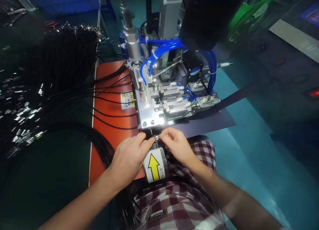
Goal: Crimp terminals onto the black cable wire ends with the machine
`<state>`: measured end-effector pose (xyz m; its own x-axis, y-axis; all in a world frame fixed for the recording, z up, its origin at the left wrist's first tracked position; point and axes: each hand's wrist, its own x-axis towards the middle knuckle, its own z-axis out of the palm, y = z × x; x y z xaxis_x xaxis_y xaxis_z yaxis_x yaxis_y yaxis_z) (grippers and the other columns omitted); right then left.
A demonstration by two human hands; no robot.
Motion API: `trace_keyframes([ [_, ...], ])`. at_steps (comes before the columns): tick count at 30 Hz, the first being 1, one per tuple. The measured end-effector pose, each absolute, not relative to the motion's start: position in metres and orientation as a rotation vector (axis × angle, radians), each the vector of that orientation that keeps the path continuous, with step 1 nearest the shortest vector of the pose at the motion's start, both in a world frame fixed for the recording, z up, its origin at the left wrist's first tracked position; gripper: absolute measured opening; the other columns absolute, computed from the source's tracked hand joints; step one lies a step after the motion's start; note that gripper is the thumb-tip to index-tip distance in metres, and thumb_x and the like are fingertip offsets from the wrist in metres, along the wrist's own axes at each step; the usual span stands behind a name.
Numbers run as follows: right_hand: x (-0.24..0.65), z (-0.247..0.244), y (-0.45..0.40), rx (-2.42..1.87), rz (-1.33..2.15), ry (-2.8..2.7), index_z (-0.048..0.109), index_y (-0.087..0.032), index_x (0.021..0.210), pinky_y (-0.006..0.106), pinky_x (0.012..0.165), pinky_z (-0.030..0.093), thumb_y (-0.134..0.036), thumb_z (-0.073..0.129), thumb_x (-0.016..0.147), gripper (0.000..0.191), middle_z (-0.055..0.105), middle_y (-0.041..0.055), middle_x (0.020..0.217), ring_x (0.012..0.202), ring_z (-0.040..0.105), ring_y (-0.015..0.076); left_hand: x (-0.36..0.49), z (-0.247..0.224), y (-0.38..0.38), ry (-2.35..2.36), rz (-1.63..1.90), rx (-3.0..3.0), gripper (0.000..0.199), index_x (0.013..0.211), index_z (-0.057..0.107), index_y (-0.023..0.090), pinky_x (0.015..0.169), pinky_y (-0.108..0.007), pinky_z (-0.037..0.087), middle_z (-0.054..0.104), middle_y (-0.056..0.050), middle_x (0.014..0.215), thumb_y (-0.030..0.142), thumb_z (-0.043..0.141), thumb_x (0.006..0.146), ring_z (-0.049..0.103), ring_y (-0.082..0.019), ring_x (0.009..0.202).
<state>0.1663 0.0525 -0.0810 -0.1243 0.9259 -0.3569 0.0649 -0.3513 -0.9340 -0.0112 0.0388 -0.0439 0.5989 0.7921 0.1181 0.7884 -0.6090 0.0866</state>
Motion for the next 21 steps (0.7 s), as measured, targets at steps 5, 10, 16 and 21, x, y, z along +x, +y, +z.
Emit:
trace_keyframes([
  [5,0.171,-0.086,0.049,-1.283,1.785,-0.931,0.055,-0.016,0.063,0.024,0.050,0.030,-0.035,0.061,0.075,0.023,0.047,-0.0045,0.053,0.047,0.040,0.0093,-0.012,-0.040,0.039,1.363,0.227,2.594,0.035,0.109,0.064,0.019,0.060,-0.031,0.051,0.062,-0.006,0.088,0.007,0.047,0.081,0.060,-0.020,0.069],
  [10,0.169,-0.092,0.035,-1.290,1.759,-0.934,0.059,-0.015,0.072,0.024,0.051,0.034,-0.039,0.062,0.077,0.025,0.051,-0.0018,0.063,0.052,0.044,0.0105,-0.012,-0.038,0.041,1.344,0.256,2.571,0.034,0.108,0.064,0.018,0.060,-0.034,0.053,0.064,-0.007,0.090,0.007,0.045,0.082,0.061,-0.022,0.070],
  [16,0.164,-0.078,0.030,-1.529,1.228,-1.417,0.057,-0.018,0.072,0.025,0.053,0.036,-0.028,0.054,0.083,0.015,0.052,-0.0011,0.062,0.054,0.046,0.0124,-0.013,-0.041,0.041,1.348,0.288,2.573,0.038,0.108,0.065,0.018,0.061,-0.034,0.054,0.064,-0.008,0.091,0.004,0.042,0.081,0.063,-0.022,0.073],
  [21,0.169,-0.058,0.038,-1.505,0.749,-1.939,0.055,-0.018,0.073,0.028,0.061,0.034,-0.019,0.047,0.087,0.016,0.056,0.0008,0.067,0.060,0.050,0.0140,-0.013,-0.042,0.040,1.355,0.322,2.597,0.039,0.108,0.065,0.019,0.060,-0.034,0.054,0.065,-0.008,0.091,0.004,0.042,0.081,0.063,-0.022,0.072],
])
